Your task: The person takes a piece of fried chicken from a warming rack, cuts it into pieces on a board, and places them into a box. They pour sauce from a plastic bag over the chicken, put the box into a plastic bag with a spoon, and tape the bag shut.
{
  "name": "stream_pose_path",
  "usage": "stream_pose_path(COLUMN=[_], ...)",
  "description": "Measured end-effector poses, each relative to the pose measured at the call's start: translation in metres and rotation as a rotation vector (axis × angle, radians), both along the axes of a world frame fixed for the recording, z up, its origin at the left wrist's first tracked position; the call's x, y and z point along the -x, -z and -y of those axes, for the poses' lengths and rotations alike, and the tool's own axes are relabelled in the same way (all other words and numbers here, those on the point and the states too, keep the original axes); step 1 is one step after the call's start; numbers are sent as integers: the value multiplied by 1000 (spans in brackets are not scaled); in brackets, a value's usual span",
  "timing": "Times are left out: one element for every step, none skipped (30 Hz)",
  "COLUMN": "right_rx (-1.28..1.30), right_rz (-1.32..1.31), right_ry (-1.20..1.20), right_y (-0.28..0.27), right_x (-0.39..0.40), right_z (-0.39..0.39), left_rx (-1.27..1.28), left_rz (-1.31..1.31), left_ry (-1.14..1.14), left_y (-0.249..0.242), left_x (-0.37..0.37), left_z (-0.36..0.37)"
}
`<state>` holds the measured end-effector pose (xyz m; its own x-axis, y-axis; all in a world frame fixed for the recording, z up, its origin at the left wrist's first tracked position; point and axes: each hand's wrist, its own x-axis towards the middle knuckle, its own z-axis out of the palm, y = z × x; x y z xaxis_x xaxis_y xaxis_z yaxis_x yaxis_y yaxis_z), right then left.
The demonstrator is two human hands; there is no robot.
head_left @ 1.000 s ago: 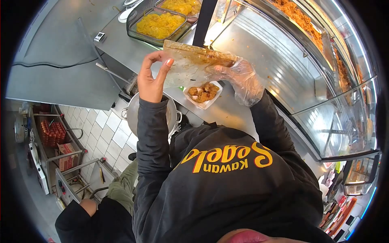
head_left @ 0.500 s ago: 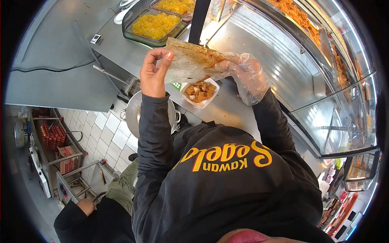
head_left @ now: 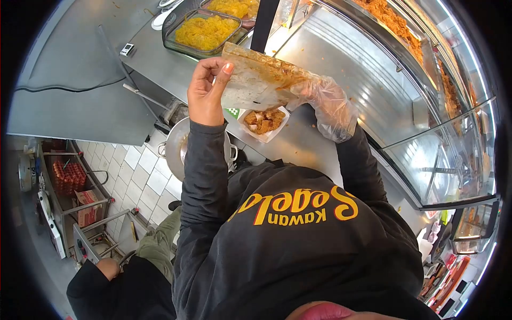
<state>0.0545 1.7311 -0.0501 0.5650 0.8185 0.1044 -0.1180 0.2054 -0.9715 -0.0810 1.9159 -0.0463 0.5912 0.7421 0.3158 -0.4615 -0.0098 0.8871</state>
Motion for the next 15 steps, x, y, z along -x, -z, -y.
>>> stream_pose_path(right_rx=[-42,-43,29,101,100,113,125,125,164,203,203,161,119,118,127], right_rz=[-78,-78,-90,-101,-101,-74,-48,-49,-83,-118,-118,-45,28,28,38], right_ry=[17,17,26,34,33,52,71,70,91,113,113,122,131,131,143], right_y=[2,0,-11,-17,-13,-7,-4,-6,-17,-24,-20,-12,-6,-3,-2], right_x=[-1,-1,3,5,2,-2,-4,-3,2,5,4,2,1,0,0], right_z=[1,2,3,3,2,1,-1,-1,-2,-3,-3,-2,-1,-2,-3], left_rx=[-7,-8,-12,-17,-18,-20,-23,-23,-15,-6,-7,-7,-8,-9,-18], left_rz=[-4,-4,-17,-30,-29,-23,-16,-17,-26,-35,-35,-34,-33,-33,-38], left_ry=[-4,-4,-9,-15,-16,-13,-10,-12,-10,-8,-8,-7,-7,-7,-8], left_y=[1,1,1,1,1,2,2,2,2,2,2,3,3,3,3], left_x=[0,0,1,1,1,0,-1,-1,-1,-2,-2,-3,-3,-4,-5], left_z=[-1,-1,-1,-1,-1,0,1,2,3,4,5,5,6,6,7])
